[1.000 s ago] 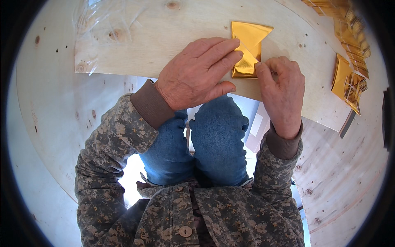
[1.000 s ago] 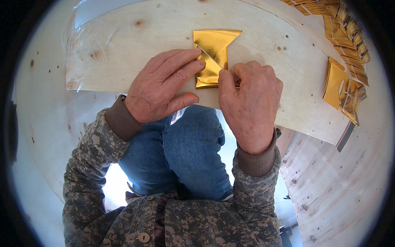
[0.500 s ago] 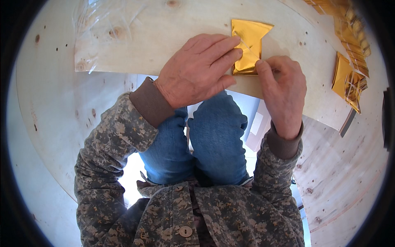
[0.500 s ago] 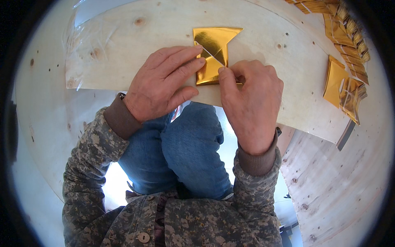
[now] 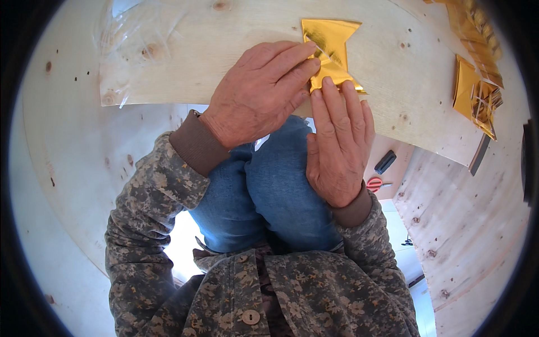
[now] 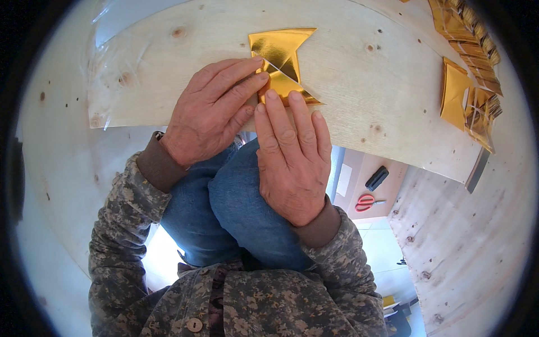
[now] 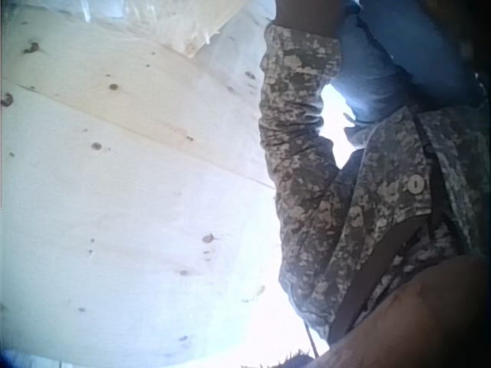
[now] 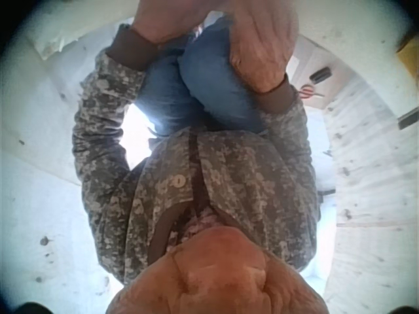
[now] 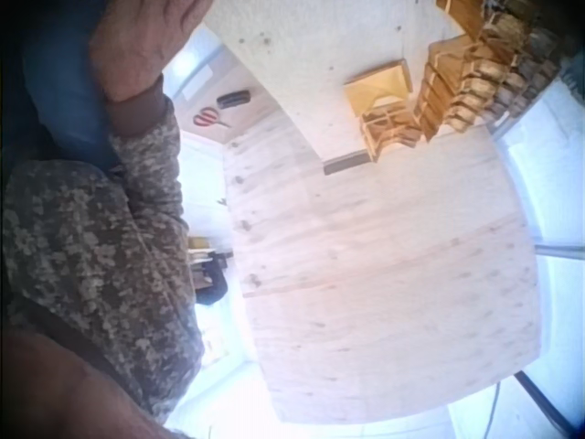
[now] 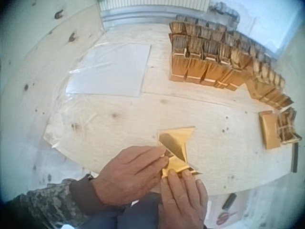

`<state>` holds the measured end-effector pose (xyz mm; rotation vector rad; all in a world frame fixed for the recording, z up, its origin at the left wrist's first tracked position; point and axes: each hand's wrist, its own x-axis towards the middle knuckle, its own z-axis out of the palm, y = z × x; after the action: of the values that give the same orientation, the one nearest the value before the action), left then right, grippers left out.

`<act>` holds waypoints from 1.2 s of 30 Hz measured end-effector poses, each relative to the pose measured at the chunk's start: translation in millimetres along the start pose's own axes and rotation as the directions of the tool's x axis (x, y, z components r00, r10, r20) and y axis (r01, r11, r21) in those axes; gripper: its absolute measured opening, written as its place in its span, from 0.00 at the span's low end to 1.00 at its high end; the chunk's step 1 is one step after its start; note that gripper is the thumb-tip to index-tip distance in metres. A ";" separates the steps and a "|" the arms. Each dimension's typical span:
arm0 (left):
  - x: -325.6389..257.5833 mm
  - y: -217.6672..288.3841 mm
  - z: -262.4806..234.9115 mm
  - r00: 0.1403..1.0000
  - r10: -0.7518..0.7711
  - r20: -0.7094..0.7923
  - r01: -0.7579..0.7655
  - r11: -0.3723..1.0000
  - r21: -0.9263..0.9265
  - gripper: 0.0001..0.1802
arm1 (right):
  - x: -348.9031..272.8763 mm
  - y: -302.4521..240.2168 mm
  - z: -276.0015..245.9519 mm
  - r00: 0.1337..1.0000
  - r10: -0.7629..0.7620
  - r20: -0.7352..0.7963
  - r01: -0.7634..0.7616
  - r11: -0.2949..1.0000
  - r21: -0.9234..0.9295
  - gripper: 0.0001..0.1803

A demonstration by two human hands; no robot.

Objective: The person folds a sheet of gold paper by hand on a wooden table, creating a series of creases and shaping it into a small packet. The finished item is placed with other completed pieces on the table.

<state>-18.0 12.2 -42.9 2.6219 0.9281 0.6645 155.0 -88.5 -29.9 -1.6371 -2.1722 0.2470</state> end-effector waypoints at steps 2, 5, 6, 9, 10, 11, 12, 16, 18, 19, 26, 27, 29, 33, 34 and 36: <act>0.1 -0.7 0.5 1.000 0.005 0.003 -0.005 1.000 0.004 0.22 | -1.9 -0.6 2.5 0.999 0.052 0.012 -0.052 0.997 0.049 0.31; 0.1 -1.3 -0.5 1.000 0.004 0.009 -0.004 1.000 0.003 0.23 | -2.6 1.1 5.7 0.997 0.073 0.014 -0.074 0.995 0.073 0.32; 0.2 -1.0 -0.8 1.000 0.003 0.010 -0.003 1.000 0.005 0.23 | -2.9 2.4 6.9 0.997 0.072 0.015 -0.073 0.995 0.074 0.32; -0.6 -0.3 -1.7 1.000 -0.011 0.017 0.011 1.000 -0.004 0.23 | -3.9 8.3 13.0 0.999 0.034 -0.029 -0.032 0.996 0.078 0.32; -0.9 -0.2 -1.9 1.000 -0.020 0.019 0.020 1.000 -0.010 0.24 | -4.6 10.0 15.2 0.999 0.027 -0.040 -0.024 0.997 0.079 0.32; -1.1 0.0 -1.9 0.999 -0.023 0.026 0.024 1.000 -0.020 0.24 | -5.4 11.6 17.2 0.998 0.022 -0.051 -0.018 0.997 0.078 0.32; -1.2 0.0 -1.8 0.999 -0.029 0.029 0.030 0.999 -0.029 0.24 | -6.1 13.0 19.0 0.998 0.016 -0.061 -0.012 0.997 0.077 0.32; 0.0 0.1 -2.1 0.998 -0.027 0.048 0.029 0.999 -0.031 0.24 | -7.1 16.7 26.3 0.994 -0.009 -0.113 0.015 0.999 0.050 0.31; 1.0 -0.1 -4.3 0.997 -0.023 0.067 0.026 0.999 -0.032 0.23 | -6.6 19.7 29.1 0.987 -0.022 -0.157 0.033 0.997 0.067 0.30; 1.9 -0.2 -5.1 0.997 -0.021 0.073 0.024 0.999 -0.039 0.22 | -6.6 20.5 30.2 0.985 -0.016 -0.172 0.028 0.997 0.070 0.29; 5.9 0.2 -5.9 0.997 -0.018 0.071 0.019 1.000 -0.015 0.20 | -9.9 17.8 31.6 0.983 0.034 -0.179 -0.027 0.999 0.040 0.27; 6.0 -0.4 -5.4 0.998 -0.005 0.064 0.006 1.000 -0.011 0.21 | -10.2 17.6 31.3 0.985 0.036 -0.171 -0.030 0.999 0.037 0.26; 6.2 -1.0 -4.4 0.998 0.005 0.057 -0.004 1.000 -0.007 0.21 | -10.4 17.5 31.4 0.983 0.041 -0.180 -0.033 0.998 0.045 0.26; 6.1 -0.6 -3.7 0.998 0.003 0.060 -0.003 1.000 0.003 0.22 | -9.3 16.7 33.6 0.975 0.047 -0.217 -0.038 0.998 0.047 0.24; 6.6 -0.8 -3.3 0.998 0.003 0.059 -0.003 1.000 0.006 0.22 | -9.2 17.0 33.6 0.974 0.050 -0.221 -0.038 0.998 0.057 0.23; 7.2 -0.5 -3.4 0.998 -0.003 0.067 0.003 1.000 0.007 0.22 | -9.0 17.2 33.2 0.973 0.055 -0.223 -0.042 0.997 0.062 0.22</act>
<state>-15.0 17.7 -37.8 2.6310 0.9164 0.5691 158.1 -88.6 -68.2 -1.6040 -1.9417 0.1291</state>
